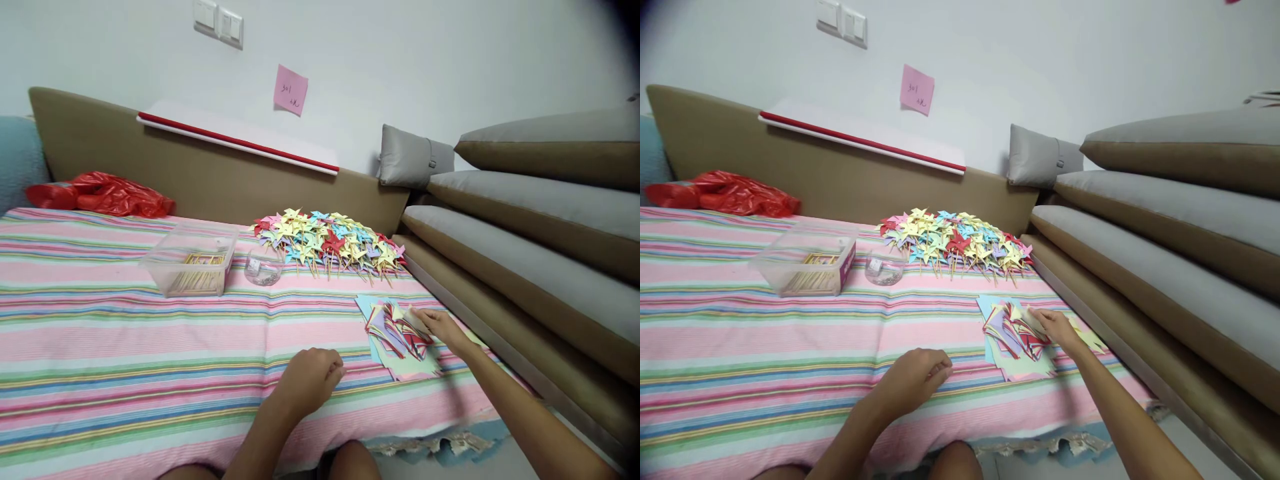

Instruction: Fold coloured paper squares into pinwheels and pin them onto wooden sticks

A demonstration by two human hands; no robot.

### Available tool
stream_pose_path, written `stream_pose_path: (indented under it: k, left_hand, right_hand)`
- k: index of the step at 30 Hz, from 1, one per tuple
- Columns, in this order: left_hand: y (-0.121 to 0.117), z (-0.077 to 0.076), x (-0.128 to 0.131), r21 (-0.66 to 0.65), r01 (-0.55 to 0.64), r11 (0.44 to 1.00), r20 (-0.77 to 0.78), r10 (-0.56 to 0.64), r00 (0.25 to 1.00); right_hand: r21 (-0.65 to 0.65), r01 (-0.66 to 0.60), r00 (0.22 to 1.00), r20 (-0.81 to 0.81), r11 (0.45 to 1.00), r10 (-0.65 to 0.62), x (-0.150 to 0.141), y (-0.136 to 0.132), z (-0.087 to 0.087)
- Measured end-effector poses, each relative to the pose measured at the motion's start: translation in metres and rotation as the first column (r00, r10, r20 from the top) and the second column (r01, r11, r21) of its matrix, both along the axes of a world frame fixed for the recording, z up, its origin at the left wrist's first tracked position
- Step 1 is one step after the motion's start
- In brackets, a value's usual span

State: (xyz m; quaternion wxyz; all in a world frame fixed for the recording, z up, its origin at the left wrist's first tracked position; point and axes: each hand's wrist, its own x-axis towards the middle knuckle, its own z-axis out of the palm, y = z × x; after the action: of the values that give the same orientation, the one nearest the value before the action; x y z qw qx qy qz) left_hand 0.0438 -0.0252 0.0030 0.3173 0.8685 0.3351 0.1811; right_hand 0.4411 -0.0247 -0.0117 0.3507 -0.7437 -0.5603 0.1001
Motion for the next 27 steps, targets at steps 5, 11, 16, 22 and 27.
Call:
stream_pose_path:
  k: [5, 11, 16, 22, 27]
  left_hand:
    - [0.001, -0.002, 0.000, 0.007, 0.002, 1.000, 0.003, -0.002, 1.000]
    - [0.001, -0.001, -0.001, -0.014, -0.005, 1.000, 0.041, 0.006, 0.999]
    - [0.003, 0.001, -0.003, -0.042, -0.045, 0.998, 0.107, 0.049, 0.993]
    - [0.011, 0.015, -0.007, -0.273, -0.232, 0.934, 0.421, 0.333, 0.844]
    - [0.020, 0.023, -0.018, -0.685, 0.008, 0.728, 0.620, 0.577, 0.532]
  right_hand:
    - [-0.032, 0.005, 0.994, 0.112, 0.999, -0.001, 0.005, -0.002, 0.004]
    - [0.089, 0.118, 0.927, 0.348, 0.989, -0.142, -0.004, -0.008, 0.038]
    - [0.273, 0.200, 0.886, 0.359, 0.941, -0.293, -0.025, -0.011, 0.073]
    - [0.520, 0.164, 0.961, -0.275, 0.838, -0.017, -0.133, -0.004, 0.082]
    - [0.463, -0.003, 0.536, -0.748, 0.887, 0.392, -0.235, 0.008, 0.080]
